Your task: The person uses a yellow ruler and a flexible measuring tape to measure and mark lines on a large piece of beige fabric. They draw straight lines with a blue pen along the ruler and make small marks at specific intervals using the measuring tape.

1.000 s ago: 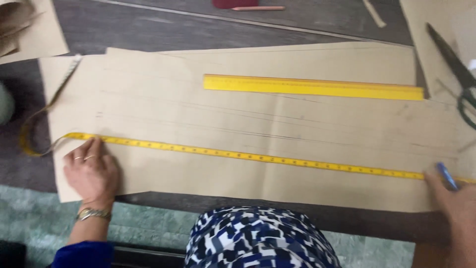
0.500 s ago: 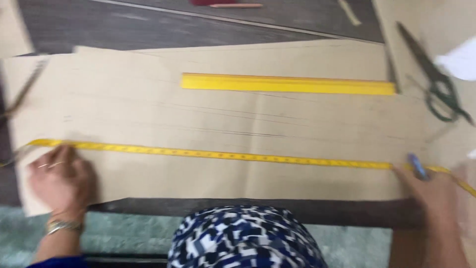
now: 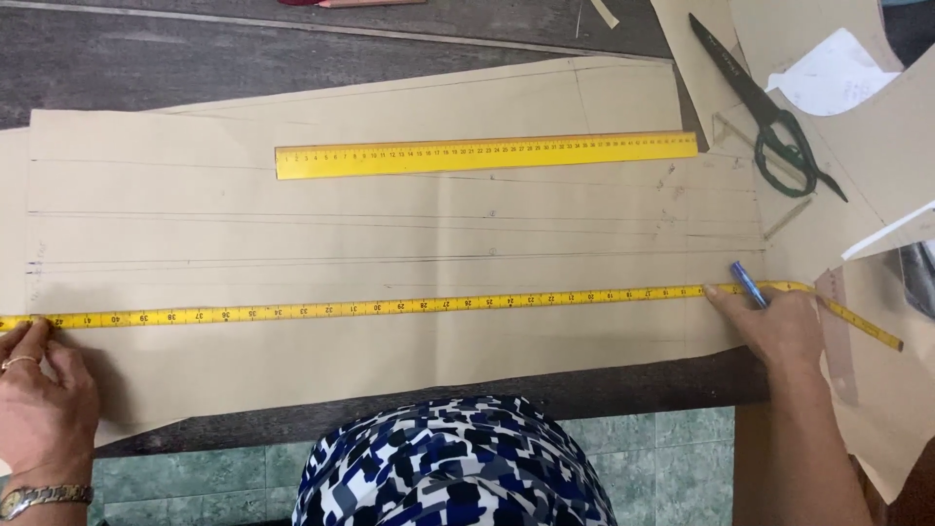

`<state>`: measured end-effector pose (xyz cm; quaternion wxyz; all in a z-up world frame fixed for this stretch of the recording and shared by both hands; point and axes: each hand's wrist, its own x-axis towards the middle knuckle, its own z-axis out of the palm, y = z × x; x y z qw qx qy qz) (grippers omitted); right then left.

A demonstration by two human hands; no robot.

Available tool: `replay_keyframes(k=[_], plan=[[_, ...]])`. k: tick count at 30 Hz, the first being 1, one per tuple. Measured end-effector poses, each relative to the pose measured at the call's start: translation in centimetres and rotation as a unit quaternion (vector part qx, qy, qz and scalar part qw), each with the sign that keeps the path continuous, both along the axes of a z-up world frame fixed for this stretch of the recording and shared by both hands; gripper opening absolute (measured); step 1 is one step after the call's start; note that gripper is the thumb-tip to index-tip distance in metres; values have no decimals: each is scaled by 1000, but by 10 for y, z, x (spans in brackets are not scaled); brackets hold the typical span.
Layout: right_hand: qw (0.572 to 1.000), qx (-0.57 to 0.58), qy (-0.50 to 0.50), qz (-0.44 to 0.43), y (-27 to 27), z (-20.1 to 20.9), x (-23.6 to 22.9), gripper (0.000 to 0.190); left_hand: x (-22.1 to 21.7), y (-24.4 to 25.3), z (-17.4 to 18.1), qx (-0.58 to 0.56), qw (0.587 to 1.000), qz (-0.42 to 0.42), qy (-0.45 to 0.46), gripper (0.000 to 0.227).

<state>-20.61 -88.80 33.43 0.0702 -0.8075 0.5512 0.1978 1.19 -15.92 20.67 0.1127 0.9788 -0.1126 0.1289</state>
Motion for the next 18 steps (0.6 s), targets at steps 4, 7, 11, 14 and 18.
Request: replay_keyframes(k=[4, 7, 11, 14, 18], plan=[[999, -5, -24, 24, -4, -6, -5, 67, 2, -1, 4, -7, 1000, -1, 7, 31], [1000, -17, 10, 0, -3, -4, -2, 74, 1, -11, 16, -19, 1000, -10, 22, 32], [1000, -1, 12, 3, 2, 2, 4, 86, 0, -45, 31, -8, 997, -63, -39, 33], [1000, -5, 9, 16, -6, -5, -3, 83, -19, -138, 48, -124, 981, -133, 63, 32], [1000, 3, 26, -6, 5, 5, 6, 79, -63, -256, 50, -125, 879, -433, 153, 57]])
